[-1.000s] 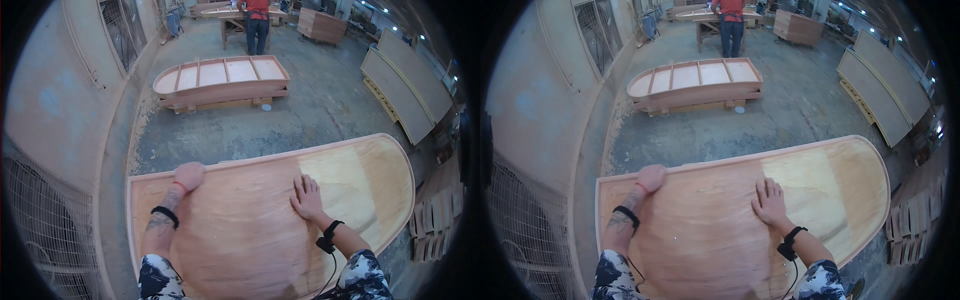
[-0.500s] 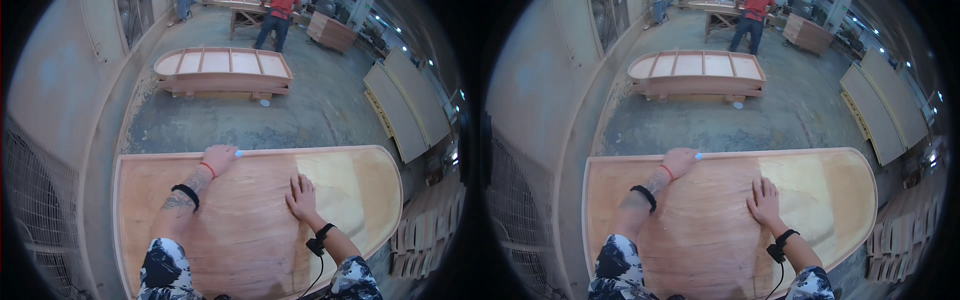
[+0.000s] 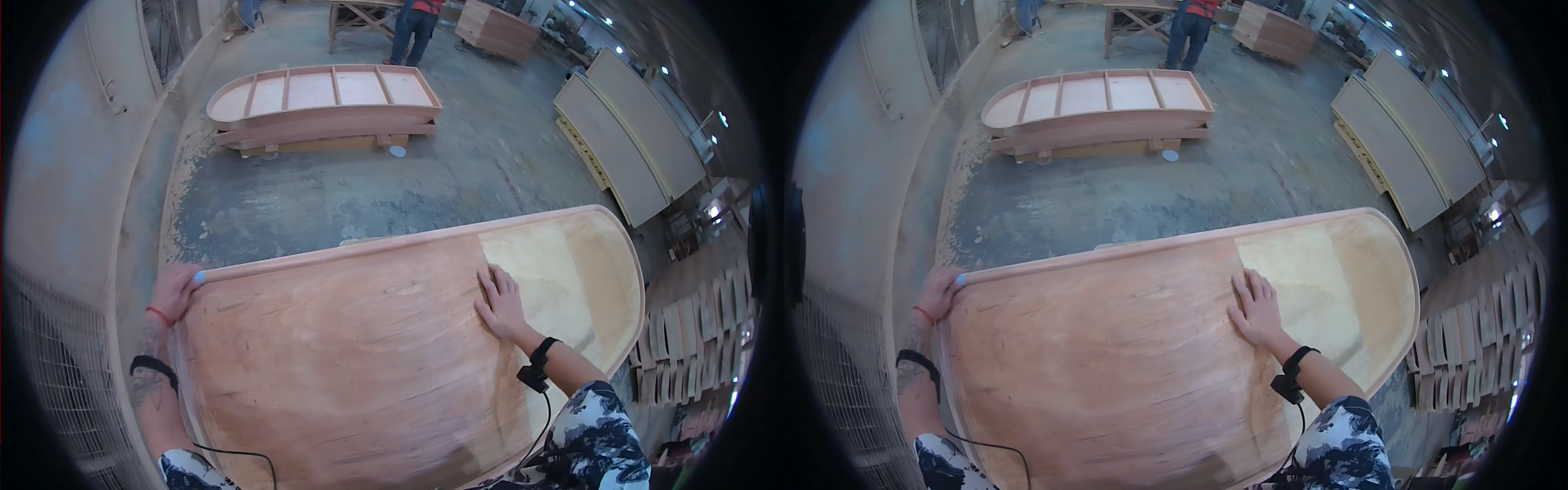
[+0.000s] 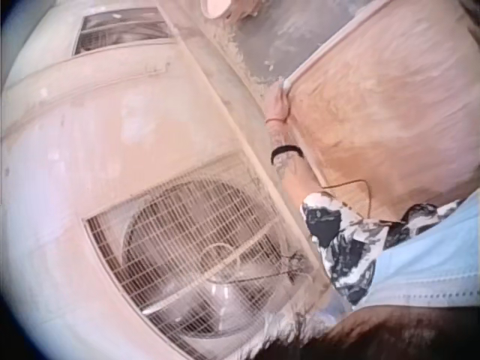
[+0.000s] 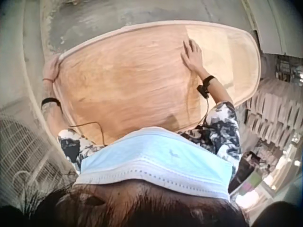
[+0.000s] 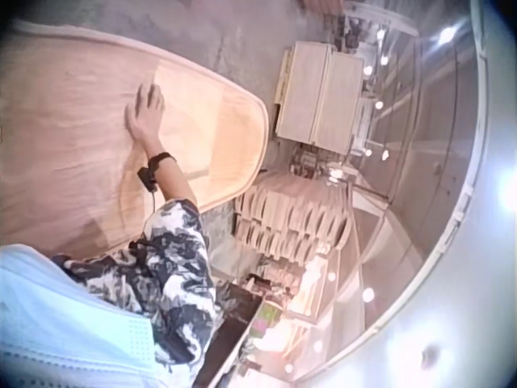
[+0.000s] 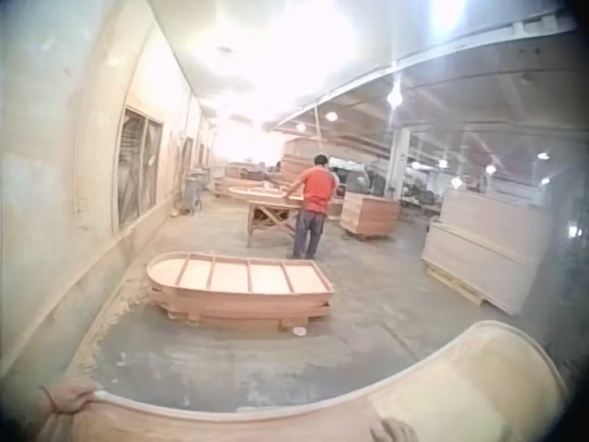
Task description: The recorder uses a handheld power sander to smooth the surface and edges of a large oval-shaped wooden panel.
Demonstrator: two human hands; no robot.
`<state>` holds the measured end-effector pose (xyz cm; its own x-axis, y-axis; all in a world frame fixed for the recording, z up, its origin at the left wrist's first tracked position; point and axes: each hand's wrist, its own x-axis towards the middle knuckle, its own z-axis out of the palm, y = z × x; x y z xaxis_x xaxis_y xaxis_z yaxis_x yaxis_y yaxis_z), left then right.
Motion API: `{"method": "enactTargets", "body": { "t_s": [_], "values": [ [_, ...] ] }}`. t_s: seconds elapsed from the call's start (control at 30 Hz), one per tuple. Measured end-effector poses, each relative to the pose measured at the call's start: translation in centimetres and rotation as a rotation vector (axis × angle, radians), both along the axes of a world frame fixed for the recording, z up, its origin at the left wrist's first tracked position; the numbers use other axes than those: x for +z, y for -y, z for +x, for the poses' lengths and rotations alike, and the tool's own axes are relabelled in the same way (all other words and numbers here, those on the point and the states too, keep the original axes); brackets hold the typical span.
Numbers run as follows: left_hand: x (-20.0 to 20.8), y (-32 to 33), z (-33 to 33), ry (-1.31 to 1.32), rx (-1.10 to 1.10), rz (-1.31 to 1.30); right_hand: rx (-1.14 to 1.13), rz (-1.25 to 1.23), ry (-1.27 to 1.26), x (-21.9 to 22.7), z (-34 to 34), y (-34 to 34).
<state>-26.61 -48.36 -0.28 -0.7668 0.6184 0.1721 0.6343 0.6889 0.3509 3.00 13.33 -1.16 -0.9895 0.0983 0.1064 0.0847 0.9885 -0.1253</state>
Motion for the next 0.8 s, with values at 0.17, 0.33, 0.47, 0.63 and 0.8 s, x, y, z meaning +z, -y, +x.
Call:
{"method": "enactTargets", "body": {
  "t_s": [0.17, 0.33, 0.47, 0.63, 0.8],
  "values": [
    [1.6, 2.8, -1.4, 0.171, -0.042, -0.069, -0.013, 0.002, 0.015, 0.4, 0.2, 0.3],
    [1.7, 3.3, -1.1, 0.227, 0.023, -0.184, -0.021, -0.015, 0.034, -1.4, -0.3, 0.7],
    [1.5, 1.3, -0.9, 0.261, 0.060, -0.172, -0.047, 0.028, 0.043, -0.3, -0.5, 1.2],
    [0.6, -11.1, 0.3, 0.135, -0.051, -0.055, -0.015, 0.056, 0.008, 0.4, -0.6, 1.3],
    [-0.3, -23.4, 2.9, 0.074, -0.147, -0.014, 0.020, 0.006, -0.041, -0.6, -1.3, 3.3]
  ]
}}
